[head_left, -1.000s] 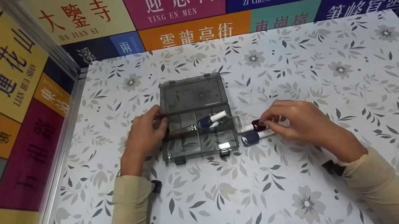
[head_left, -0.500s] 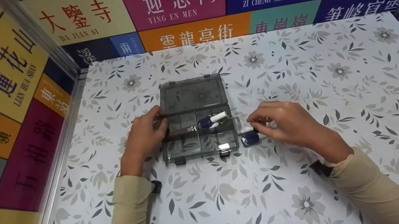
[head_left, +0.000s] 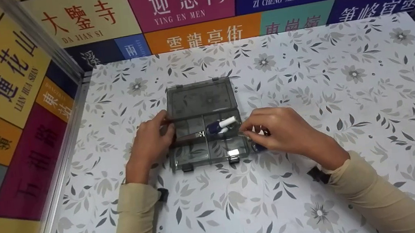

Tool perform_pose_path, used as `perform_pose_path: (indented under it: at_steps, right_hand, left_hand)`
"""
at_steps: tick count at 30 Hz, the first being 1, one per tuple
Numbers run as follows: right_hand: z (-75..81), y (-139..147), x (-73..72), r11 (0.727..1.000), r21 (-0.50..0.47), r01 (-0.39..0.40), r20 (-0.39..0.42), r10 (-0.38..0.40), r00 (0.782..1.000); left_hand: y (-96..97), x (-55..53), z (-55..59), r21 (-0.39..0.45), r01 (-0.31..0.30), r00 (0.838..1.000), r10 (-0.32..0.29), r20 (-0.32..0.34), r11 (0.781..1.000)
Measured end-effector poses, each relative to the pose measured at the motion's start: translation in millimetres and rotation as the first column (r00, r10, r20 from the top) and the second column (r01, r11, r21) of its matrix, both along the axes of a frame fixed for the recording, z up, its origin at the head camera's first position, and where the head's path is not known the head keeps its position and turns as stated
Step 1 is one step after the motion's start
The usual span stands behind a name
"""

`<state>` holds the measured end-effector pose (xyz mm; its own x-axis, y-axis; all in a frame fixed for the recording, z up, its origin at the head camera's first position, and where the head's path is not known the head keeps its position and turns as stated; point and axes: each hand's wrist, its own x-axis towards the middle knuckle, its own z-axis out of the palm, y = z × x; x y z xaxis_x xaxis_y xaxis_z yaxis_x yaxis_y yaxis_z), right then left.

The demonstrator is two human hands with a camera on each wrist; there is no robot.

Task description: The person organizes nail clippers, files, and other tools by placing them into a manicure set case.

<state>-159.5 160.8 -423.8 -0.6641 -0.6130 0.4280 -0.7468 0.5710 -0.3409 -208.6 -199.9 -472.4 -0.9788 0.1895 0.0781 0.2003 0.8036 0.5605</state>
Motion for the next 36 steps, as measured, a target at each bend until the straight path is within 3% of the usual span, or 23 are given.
perform_pose_path:
  at_steps: [10, 23, 30, 36]
  right_hand:
    - [2.0, -20.9, 0.6, 0.999, 0.007, -0.034, -0.034, 0.035, 0.999]
    - [-7.1, -39.6, -3.0, 0.999, 0.033, -0.028, 0.053, 0.026, 0.998]
    - [-12.0, -46.7, -1.2, 0.999, 0.043, -0.028, 0.103, 0.024, 0.994]
    - [-14.4, -54.9, -2.0, 0.998, 0.039, -0.056, 0.098, 0.052, 0.994]
  left_hand:
    - [0.6, -0.3, 1.1, -0.017, -0.001, 1.000, 0.001, -0.017, 1.000]
    - [0.3, 0.9, 1.3, -0.004, 0.009, 1.000, -0.009, -0.020, 1.000]
    - [0.2, 0.3, -0.3, -0.008, 0.028, 0.998, -0.028, -0.062, 1.000]
    - [-0.6, 0.9, 0.1, -0.006, 0.028, 0.998, -0.028, -0.057, 1.000]
